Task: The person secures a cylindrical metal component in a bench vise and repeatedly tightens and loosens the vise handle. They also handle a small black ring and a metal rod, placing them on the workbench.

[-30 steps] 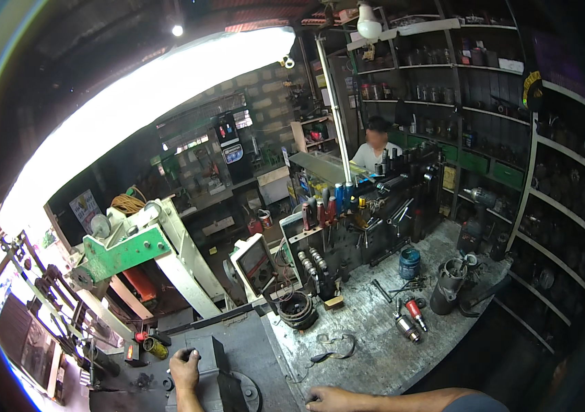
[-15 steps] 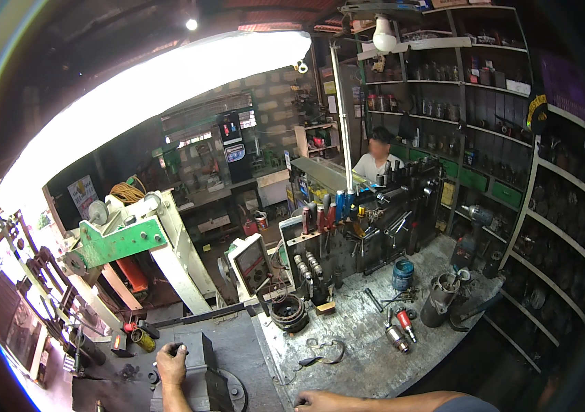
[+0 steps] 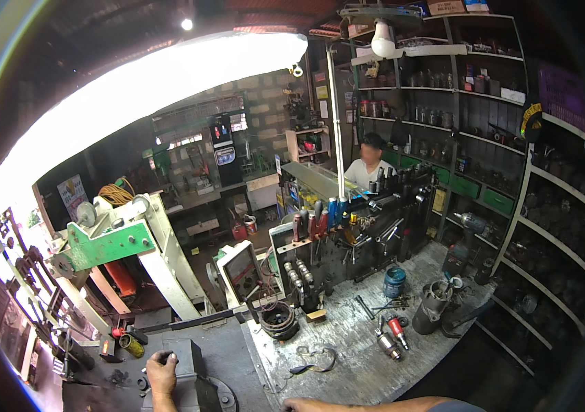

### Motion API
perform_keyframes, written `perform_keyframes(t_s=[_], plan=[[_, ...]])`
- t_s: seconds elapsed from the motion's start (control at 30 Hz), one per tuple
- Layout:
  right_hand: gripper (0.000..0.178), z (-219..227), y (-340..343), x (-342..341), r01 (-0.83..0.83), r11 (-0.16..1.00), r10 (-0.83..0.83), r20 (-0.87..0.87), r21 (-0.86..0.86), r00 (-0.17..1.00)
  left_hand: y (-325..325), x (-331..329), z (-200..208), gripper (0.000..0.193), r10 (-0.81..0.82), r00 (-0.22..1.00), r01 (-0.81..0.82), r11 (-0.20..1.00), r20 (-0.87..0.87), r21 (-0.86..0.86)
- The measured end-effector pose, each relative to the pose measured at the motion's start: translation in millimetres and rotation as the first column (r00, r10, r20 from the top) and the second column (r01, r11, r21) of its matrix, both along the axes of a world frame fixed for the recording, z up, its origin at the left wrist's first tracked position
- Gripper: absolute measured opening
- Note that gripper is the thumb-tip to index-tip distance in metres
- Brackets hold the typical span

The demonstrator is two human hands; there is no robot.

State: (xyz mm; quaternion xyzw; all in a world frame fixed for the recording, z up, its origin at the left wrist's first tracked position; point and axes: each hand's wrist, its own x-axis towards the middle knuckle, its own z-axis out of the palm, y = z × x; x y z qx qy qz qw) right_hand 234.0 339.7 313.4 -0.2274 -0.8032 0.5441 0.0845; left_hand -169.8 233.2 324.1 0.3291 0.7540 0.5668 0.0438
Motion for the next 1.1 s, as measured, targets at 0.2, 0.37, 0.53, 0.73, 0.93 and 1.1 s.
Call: perform_keyframes(t_s=[0.2, 0.37, 0.53, 0.73, 0.93, 1.1], plan=[[0.040, -11.3, 1.1, 2.6, -0.040, 0.999, 0.041, 0.057, -0.017, 0.998, 0.1, -0.4, -2.3, 0.017, 0.002, 1.000, -0.002, 1.000, -0.002, 0.003], [0.040, -9.9, 0.3, -3.0, -0.003, 1.000, 0.003, 0.049, -0.001, 0.999, -0.1, 1.0, 2.4, 0.017, 0.002, 1.000, -0.002, 1.000, -0.011, -0.026], [0.041, -10.3, -2.4, -2.9, -0.018, 1.000, 0.018, 0.036, 0.002, 0.999, -2.1, 1.9, 0.9, 0.019, 0.012, 1.000, -0.013, 0.999, -0.023, -0.037], [0.039, -2.5, -2.3, 4.1, -0.032, 0.999, 0.031, -0.012, -0.034, 0.999, -1.2, -9.6, -8.3, 0.021, 0.032, 0.997, -0.036, 0.998, -0.068, -0.051], [0.040, -16.5, -5.4, 5.3, -0.012, 1.000, 0.012, 0.000, -0.029, 1.000, 0.5, -19.1, -19.1, 0.020, -0.028, 0.999, 0.030, 0.999, -0.043, 0.029], [0.040, -37.9, -15.5, 13.1, 0.031, 0.998, -0.030, 0.019, -0.056, 0.999, -0.3, -15.2, -18.9, 0.018, -0.062, 0.998, 0.062, 0.997, -0.006, 0.054]])
